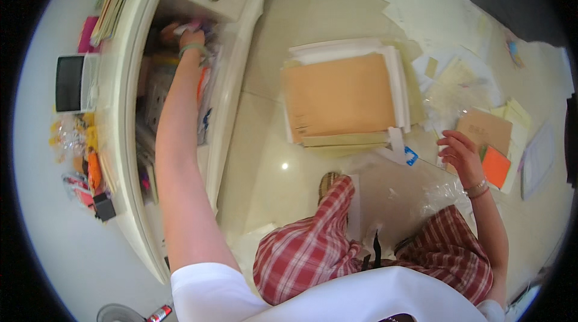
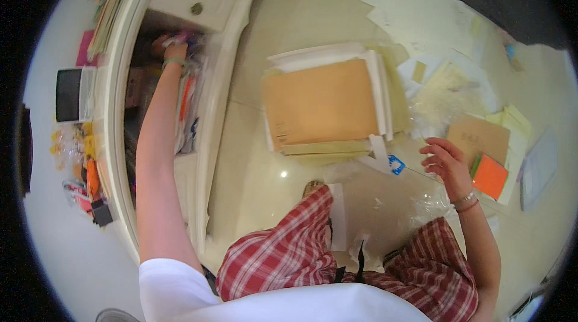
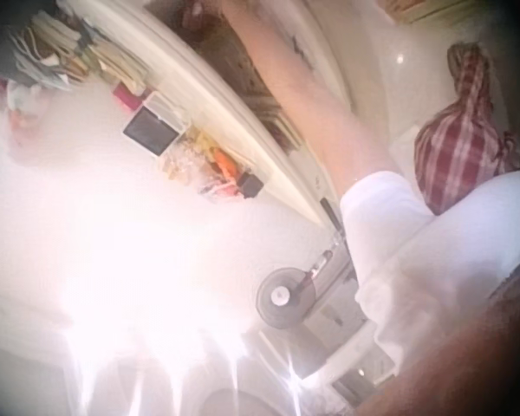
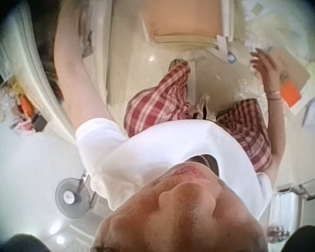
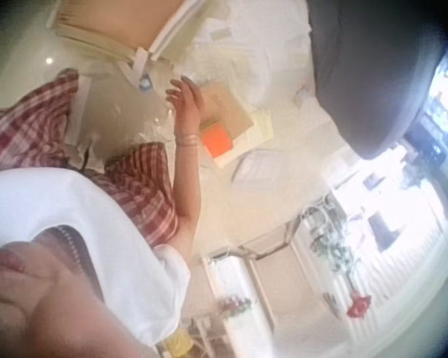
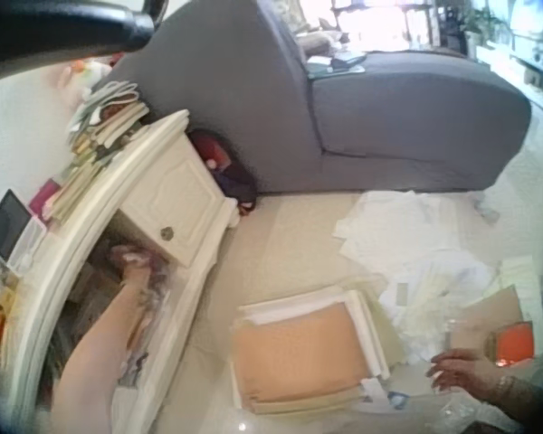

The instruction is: The person sits on the floor and organizes various stationery items, including notebooks, sticky notes, and a cat-shaped pouch, into a plastic storage box. They sort through papers and folders, placing selected items into the container before moving it to a shelf.

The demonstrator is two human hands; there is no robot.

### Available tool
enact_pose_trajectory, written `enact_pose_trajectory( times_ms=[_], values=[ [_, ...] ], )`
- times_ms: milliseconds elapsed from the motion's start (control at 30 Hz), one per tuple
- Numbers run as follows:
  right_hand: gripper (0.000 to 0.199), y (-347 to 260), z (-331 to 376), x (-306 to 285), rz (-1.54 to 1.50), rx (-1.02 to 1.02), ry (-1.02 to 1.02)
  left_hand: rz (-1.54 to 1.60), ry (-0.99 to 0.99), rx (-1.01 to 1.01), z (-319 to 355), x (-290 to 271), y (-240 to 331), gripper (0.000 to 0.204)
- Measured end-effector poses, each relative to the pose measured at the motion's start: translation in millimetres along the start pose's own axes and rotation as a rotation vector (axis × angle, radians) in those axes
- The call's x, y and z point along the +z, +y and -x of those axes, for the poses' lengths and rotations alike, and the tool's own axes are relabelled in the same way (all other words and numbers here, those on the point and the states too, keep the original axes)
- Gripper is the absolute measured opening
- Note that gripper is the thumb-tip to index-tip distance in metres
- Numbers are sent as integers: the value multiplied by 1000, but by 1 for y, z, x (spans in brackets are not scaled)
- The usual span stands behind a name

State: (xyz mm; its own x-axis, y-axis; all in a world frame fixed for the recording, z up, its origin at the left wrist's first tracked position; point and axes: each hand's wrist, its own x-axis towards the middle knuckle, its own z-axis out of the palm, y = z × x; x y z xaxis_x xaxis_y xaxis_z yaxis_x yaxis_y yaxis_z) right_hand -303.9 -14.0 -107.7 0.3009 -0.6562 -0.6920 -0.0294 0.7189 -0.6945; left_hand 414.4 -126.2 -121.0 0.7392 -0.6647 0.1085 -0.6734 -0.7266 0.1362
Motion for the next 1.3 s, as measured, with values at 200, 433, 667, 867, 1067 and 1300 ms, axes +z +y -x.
enact_pose_trajectory(
  times_ms=[200,433,667,867,1067,1300],
  values=[
    [32,9,-8,-21,-7,12,-53,-820,-428,446,43,0,-17,45],
    [26,30,-8,-92,-46,6,53,-325,-210,643,130,-11,108,22],
    [28,-2,-57,-173,-134,-101,277,146,-540,1375,315,84,325,37],
    [30,-46,-129,-248,92,-285,518,-387,-799,1052,411,102,468,105],
    [48,-99,-212,-335,1124,-460,935,-558,-828,1044,438,134,473,116],
    [70,-144,-282,-347,1380,-191,1021,-598,-787,1051,439,134,478,114]
  ],
)
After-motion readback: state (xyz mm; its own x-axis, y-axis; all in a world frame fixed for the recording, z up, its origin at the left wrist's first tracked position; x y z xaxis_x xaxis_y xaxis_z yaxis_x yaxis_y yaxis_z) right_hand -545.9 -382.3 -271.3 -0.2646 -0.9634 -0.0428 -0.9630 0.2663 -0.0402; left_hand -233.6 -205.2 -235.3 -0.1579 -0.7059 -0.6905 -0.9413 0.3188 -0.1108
